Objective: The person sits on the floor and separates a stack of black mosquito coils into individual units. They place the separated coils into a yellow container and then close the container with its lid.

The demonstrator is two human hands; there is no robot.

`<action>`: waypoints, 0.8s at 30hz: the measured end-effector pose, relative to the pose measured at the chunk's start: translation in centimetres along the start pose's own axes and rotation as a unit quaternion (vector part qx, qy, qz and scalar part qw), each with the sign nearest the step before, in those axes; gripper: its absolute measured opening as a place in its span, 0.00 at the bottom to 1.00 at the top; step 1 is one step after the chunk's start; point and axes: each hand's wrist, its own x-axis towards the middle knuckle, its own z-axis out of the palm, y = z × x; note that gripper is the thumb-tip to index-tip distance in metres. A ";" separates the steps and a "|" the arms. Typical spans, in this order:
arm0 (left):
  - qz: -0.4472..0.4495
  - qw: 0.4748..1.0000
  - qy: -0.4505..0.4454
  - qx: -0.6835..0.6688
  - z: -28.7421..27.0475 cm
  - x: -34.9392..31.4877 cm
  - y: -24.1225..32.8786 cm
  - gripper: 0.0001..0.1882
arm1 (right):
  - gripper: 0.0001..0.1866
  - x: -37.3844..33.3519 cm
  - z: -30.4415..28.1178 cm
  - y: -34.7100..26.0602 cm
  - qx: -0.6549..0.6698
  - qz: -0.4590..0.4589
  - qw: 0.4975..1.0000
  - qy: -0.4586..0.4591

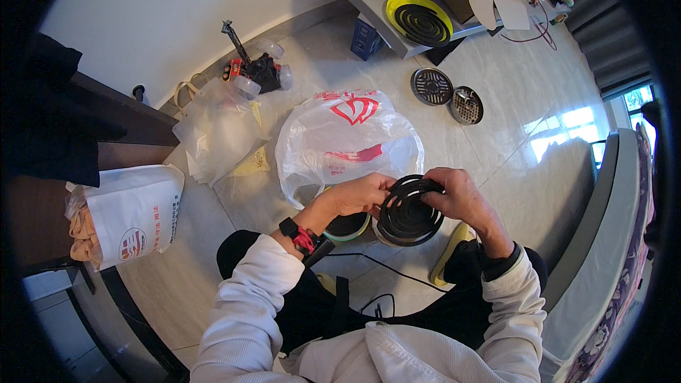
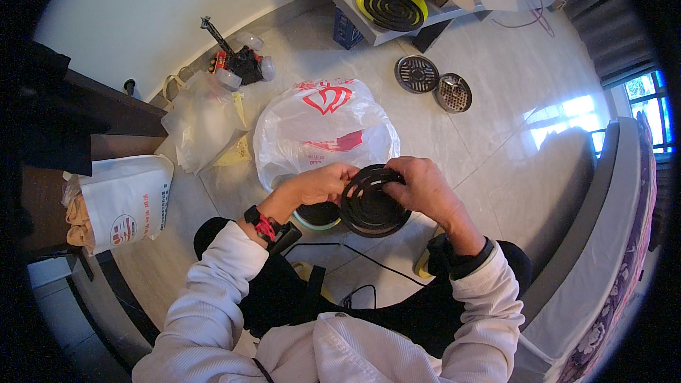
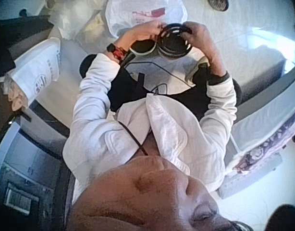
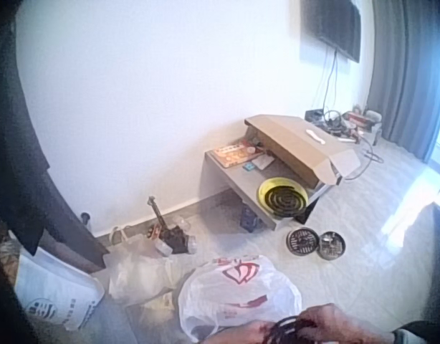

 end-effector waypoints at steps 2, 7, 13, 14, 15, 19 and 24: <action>-0.007 1.000 -0.015 -0.004 0.0 -0.1 -0.1 0.16 | 0.11 0.0 -0.1 0.1 0.023 -0.013 1.000 0.008; 0.011 1.000 0.001 0.010 -0.1 -0.1 0.1 0.16 | 0.11 -0.1 -0.2 -0.1 0.037 0.007 0.999 0.003; 0.003 0.999 0.003 0.046 -0.1 -0.4 0.3 0.14 | 0.12 -0.1 0.0 -0.5 0.032 -0.017 0.999 -0.021; 0.000 0.999 0.002 0.054 -0.2 -0.4 0.3 0.14 | 0.12 -0.1 0.1 -0.5 0.022 -0.022 0.999 -0.025; -0.004 0.998 -0.001 0.060 -0.3 -0.4 0.4 0.14 | 0.12 0.0 0.1 -0.4 0.012 -0.027 0.999 -0.030; -0.029 0.999 -0.013 0.014 -0.5 -0.3 0.1 0.14 | 0.11 0.1 0.0 -0.3 0.022 -0.026 0.999 -0.042; -0.025 0.999 -0.022 0.031 -0.8 -0.2 0.0 0.16 | 0.11 0.2 0.0 -0.2 0.040 -0.013 0.998 -0.048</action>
